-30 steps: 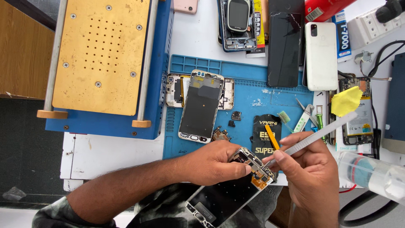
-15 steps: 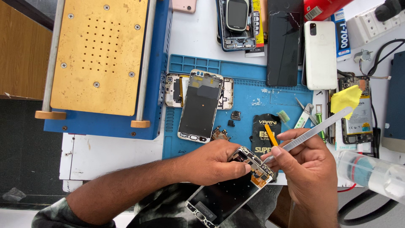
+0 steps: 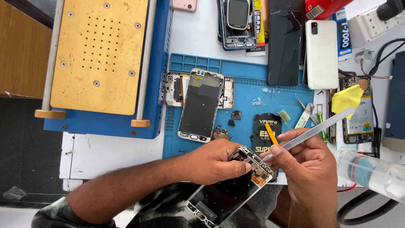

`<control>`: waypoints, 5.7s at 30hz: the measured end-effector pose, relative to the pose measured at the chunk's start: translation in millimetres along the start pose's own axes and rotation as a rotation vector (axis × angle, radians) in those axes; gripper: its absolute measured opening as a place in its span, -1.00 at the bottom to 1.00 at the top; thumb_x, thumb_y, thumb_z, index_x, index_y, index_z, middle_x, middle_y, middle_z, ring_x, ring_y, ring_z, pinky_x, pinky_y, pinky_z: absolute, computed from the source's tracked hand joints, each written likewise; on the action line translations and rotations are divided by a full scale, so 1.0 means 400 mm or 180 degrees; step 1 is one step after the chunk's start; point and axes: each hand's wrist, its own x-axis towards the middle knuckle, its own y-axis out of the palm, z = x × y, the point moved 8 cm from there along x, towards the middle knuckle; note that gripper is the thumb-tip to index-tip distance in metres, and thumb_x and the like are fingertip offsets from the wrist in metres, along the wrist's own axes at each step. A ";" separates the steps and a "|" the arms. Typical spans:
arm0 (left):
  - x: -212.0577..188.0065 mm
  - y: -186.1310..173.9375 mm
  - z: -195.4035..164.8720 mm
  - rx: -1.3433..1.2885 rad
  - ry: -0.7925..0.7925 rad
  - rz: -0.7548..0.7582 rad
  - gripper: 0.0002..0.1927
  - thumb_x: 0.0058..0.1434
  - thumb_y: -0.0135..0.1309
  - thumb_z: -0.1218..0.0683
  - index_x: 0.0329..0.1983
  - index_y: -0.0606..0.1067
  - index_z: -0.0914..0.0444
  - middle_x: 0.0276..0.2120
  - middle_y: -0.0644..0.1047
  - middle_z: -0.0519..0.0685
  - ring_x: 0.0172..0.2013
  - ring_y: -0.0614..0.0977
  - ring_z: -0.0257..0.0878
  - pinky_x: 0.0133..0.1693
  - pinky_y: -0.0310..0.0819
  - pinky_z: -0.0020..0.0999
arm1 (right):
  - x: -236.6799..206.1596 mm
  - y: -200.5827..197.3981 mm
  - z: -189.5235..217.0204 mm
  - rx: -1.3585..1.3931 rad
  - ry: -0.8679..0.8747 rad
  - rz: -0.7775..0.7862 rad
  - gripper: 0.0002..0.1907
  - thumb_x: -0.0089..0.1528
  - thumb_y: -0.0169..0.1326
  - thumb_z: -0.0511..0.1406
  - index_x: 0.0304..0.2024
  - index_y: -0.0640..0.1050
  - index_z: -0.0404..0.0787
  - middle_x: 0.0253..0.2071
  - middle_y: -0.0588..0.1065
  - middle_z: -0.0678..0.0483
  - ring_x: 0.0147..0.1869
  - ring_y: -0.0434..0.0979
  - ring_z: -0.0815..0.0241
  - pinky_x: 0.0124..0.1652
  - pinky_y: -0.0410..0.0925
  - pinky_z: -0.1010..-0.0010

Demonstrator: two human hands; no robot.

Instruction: The person holds a smartphone and applies liquid from a bottle onto its screen edge, scrubs the screen and frame with a toothbrush, and pries along the screen edge with a scalpel blade, working over a repair mat with other disassembled phones around.

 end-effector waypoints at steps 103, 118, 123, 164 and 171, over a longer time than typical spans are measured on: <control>0.001 0.028 0.004 0.0153 -0.0171 -0.0051 -0.69 0.40 -0.08 -0.05 -0.33 0.43 0.27 -0.57 0.42 -0.19 -0.50 0.46 -0.41 -0.46 0.39 -0.38 | -0.006 -0.013 -0.040 0.0309 -0.0118 -0.0016 -0.76 0.25 0.12 -0.54 -0.05 0.41 -0.39 -0.36 0.58 -0.18 -0.27 0.72 0.03 -0.35 0.56 0.35; 0.003 0.026 -0.002 0.0188 -0.0139 -0.0134 -0.69 0.41 -0.06 -0.05 -0.33 0.43 0.26 -0.59 0.37 -0.22 -0.53 0.41 -0.42 -0.49 0.33 -0.39 | -0.022 -0.039 -0.040 0.0641 -0.0260 0.0076 -0.76 0.27 0.09 -0.55 -0.03 0.40 -0.39 -0.33 0.57 -0.20 -0.21 0.72 0.02 -0.24 0.60 0.29; 0.003 0.028 0.001 0.0121 -0.0196 -0.0136 -0.69 0.40 -0.06 -0.05 -0.33 0.44 0.26 -0.59 0.38 -0.23 -0.54 0.41 -0.42 -0.50 0.32 -0.39 | -0.022 -0.034 -0.039 0.0536 -0.0247 0.0036 -0.76 0.27 0.09 -0.56 -0.04 0.39 -0.39 -0.32 0.58 -0.19 -0.22 0.71 0.04 -0.26 0.59 0.31; 0.005 0.033 0.006 0.0217 -0.0216 -0.0065 -0.71 0.38 -0.10 -0.03 -0.33 0.42 0.26 -0.60 0.39 -0.20 -0.54 0.44 -0.41 -0.51 0.35 -0.37 | -0.011 -0.012 -0.060 0.0540 -0.0112 -0.0031 -0.81 0.28 0.11 -0.53 -0.07 0.43 -0.41 -0.39 0.58 -0.22 -0.26 0.72 -0.01 -0.31 0.59 0.28; 0.009 0.038 0.005 0.0172 -0.0237 -0.0149 -0.69 0.39 -0.06 -0.04 -0.40 0.39 0.25 -0.59 0.37 -0.20 -0.54 0.40 -0.40 -0.50 0.32 -0.36 | -0.012 -0.006 -0.074 0.1132 -0.0072 -0.0008 -0.81 0.32 0.11 -0.49 -0.03 0.45 -0.37 -0.35 0.59 -0.24 -0.23 0.70 -0.01 -0.24 0.57 0.25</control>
